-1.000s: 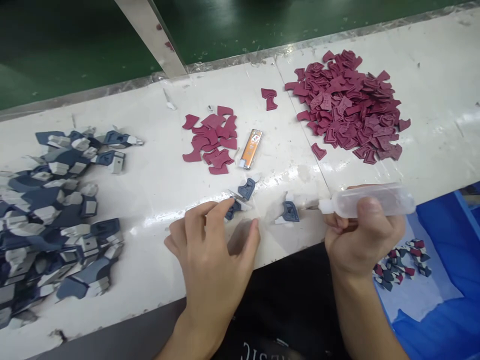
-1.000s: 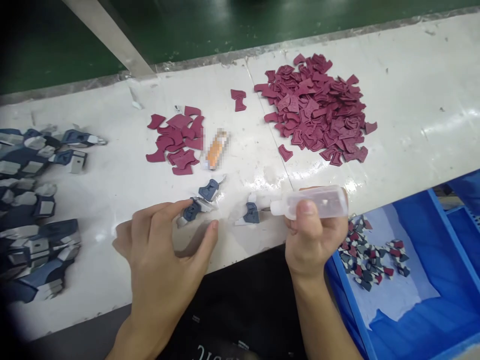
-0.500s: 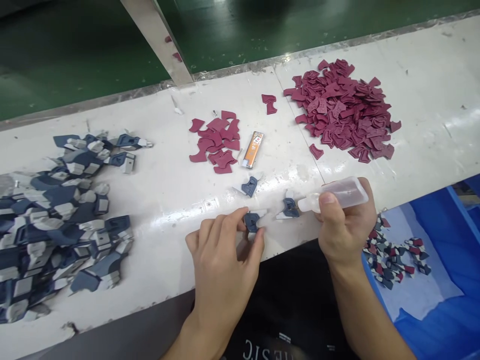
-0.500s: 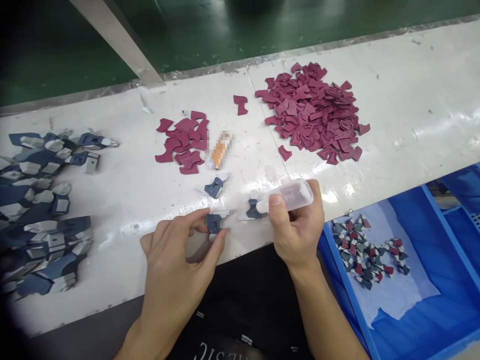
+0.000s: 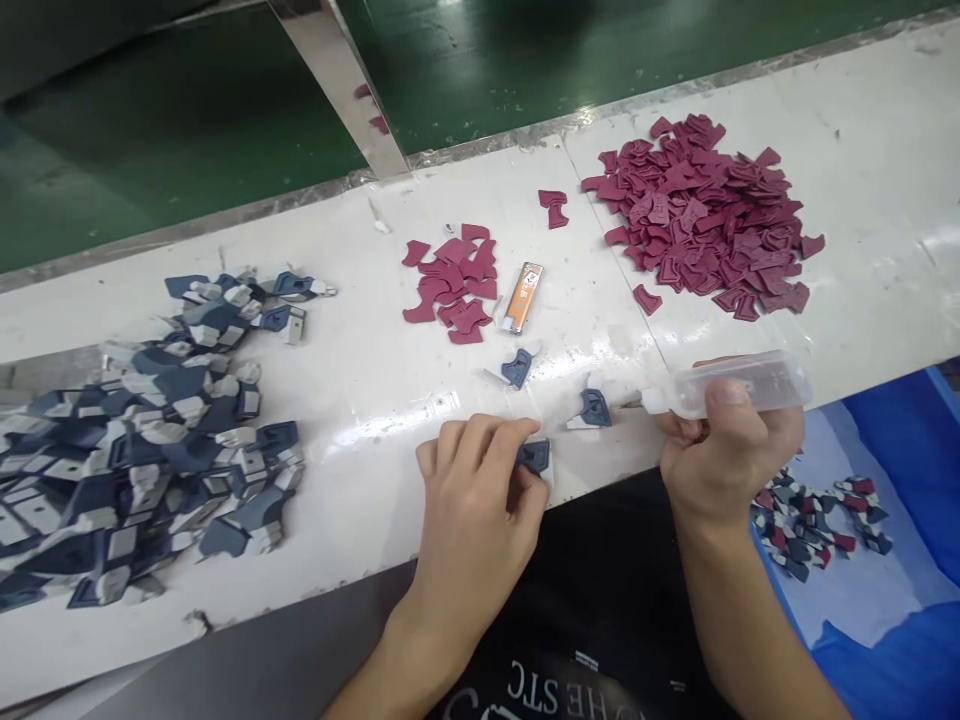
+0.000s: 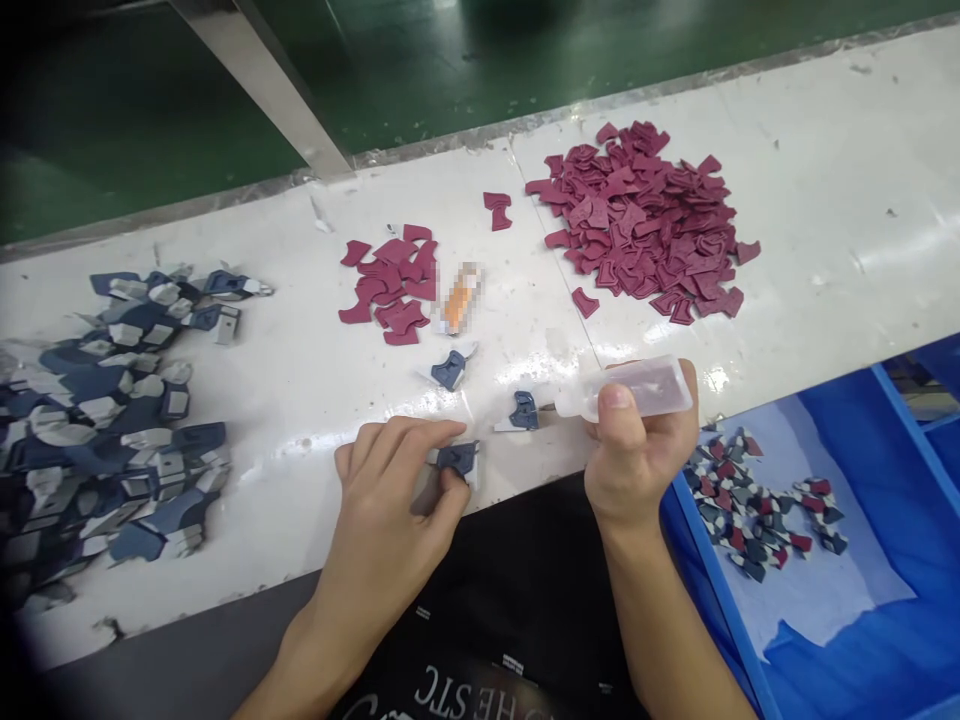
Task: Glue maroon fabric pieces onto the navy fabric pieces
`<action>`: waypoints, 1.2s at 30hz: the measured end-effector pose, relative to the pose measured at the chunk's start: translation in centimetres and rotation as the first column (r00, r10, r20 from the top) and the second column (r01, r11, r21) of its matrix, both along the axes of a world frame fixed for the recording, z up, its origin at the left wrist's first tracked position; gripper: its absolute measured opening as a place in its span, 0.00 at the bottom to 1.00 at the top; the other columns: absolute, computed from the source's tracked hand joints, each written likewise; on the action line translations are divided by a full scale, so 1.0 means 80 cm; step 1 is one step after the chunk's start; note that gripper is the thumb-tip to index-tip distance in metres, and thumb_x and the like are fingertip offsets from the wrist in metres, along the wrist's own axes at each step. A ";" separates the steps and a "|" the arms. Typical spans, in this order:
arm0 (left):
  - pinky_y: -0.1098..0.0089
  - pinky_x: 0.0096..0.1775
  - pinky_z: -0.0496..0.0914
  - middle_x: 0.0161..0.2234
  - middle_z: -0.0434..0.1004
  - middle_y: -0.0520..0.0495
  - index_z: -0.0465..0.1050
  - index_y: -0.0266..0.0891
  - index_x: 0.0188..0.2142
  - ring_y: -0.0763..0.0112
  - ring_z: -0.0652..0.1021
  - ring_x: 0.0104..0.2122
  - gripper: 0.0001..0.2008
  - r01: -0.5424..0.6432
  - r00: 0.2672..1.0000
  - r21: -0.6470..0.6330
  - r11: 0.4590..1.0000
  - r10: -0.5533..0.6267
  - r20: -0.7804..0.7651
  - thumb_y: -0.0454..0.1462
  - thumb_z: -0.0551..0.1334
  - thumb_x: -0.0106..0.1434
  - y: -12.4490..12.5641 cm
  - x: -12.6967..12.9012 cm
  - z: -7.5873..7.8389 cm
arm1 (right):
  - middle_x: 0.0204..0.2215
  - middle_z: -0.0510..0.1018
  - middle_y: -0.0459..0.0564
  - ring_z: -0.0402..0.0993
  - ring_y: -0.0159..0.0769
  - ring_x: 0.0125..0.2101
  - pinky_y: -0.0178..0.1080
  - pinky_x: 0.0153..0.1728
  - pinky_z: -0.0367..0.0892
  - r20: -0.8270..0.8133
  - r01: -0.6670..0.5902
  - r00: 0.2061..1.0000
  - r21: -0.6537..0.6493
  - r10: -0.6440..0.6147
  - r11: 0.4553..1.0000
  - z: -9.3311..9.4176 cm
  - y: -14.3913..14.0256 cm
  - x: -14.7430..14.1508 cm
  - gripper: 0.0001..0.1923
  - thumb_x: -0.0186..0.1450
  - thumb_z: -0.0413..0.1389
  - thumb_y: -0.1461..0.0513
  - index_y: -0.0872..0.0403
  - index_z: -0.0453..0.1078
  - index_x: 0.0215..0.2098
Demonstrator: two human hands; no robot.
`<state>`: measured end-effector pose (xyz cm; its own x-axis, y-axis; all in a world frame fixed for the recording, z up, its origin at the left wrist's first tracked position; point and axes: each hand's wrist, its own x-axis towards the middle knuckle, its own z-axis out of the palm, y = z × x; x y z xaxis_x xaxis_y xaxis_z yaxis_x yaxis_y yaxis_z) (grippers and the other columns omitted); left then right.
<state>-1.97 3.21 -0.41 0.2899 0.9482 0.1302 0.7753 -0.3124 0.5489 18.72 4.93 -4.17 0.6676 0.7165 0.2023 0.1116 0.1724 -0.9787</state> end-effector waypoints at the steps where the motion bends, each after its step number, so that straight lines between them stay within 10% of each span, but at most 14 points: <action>1: 0.58 0.50 0.64 0.45 0.81 0.51 0.73 0.47 0.53 0.62 0.75 0.48 0.19 0.034 0.999 -0.013 0.999 -0.034 0.003 0.24 0.60 0.70 0.001 -0.003 0.000 | 0.22 0.63 0.38 0.55 0.26 0.16 0.34 0.15 0.51 -0.028 0.001 1.000 0.024 -0.001 1.000 0.001 0.002 0.000 0.18 0.64 0.67 0.51 0.50 0.65 0.29; 5: 0.57 0.56 0.65 0.54 0.79 0.47 0.72 0.47 0.56 0.60 0.73 0.57 0.22 0.046 0.998 0.043 0.998 -0.047 0.037 0.22 0.56 0.72 -0.002 -0.008 0.003 | 0.20 0.63 0.37 0.53 0.26 0.15 0.33 0.14 0.50 -0.092 0.010 0.996 0.069 -0.004 0.998 0.013 0.002 -0.004 0.15 0.62 0.67 0.55 0.50 0.67 0.28; 8: 0.57 0.48 0.65 0.41 0.74 0.46 0.70 0.42 0.43 0.60 0.71 0.45 0.05 -0.089 0.996 0.126 0.988 0.086 0.028 0.31 0.63 0.72 -0.008 -0.002 0.001 | 0.20 0.66 0.38 0.55 0.28 0.14 0.34 0.13 0.52 -0.076 0.017 0.997 0.034 -0.014 0.999 0.025 -0.011 -0.012 0.10 0.63 0.65 0.56 0.52 0.71 0.31; 12: 0.59 0.41 0.60 0.34 0.71 0.51 0.64 0.43 0.37 0.62 0.67 0.38 0.17 -0.115 0.988 0.169 0.979 0.130 -0.081 0.46 0.70 0.70 -0.013 0.013 -0.009 | 0.18 0.66 0.38 0.60 0.30 0.14 0.35 0.14 0.56 -0.056 -0.019 0.998 -0.032 0.017 0.999 0.033 -0.035 -0.028 0.10 0.63 0.66 0.55 0.53 0.74 0.33; 19: 0.59 0.44 0.59 0.39 0.73 0.50 0.69 0.43 0.42 0.61 0.68 0.43 0.07 -0.025 0.999 0.019 0.999 0.026 -0.045 0.32 0.66 0.68 -0.018 0.013 -0.008 | 0.21 0.67 0.39 0.62 0.30 0.16 0.35 0.16 0.59 -0.070 -0.067 0.996 -0.091 0.060 0.994 0.024 -0.050 -0.037 0.13 0.66 0.67 0.52 0.53 0.74 0.37; 36: 0.57 0.47 0.61 0.38 0.82 0.52 0.76 0.43 0.41 0.61 0.71 0.45 0.11 -0.080 0.993 0.062 0.995 0.074 0.091 0.41 0.75 0.67 -0.018 0.018 -0.020 | 0.30 0.75 0.45 0.75 0.37 0.27 0.41 0.28 0.73 0.268 -0.089 0.957 -0.086 0.109 0.992 0.000 -0.051 -0.043 0.12 0.71 0.64 0.52 0.51 0.72 0.37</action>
<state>-0.51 1.79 -1.99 0.2009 0.9559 0.2142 0.7475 -0.2910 0.5971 15.29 0.87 -4.20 0.5197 0.7957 0.3111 0.3606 0.1259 -0.9242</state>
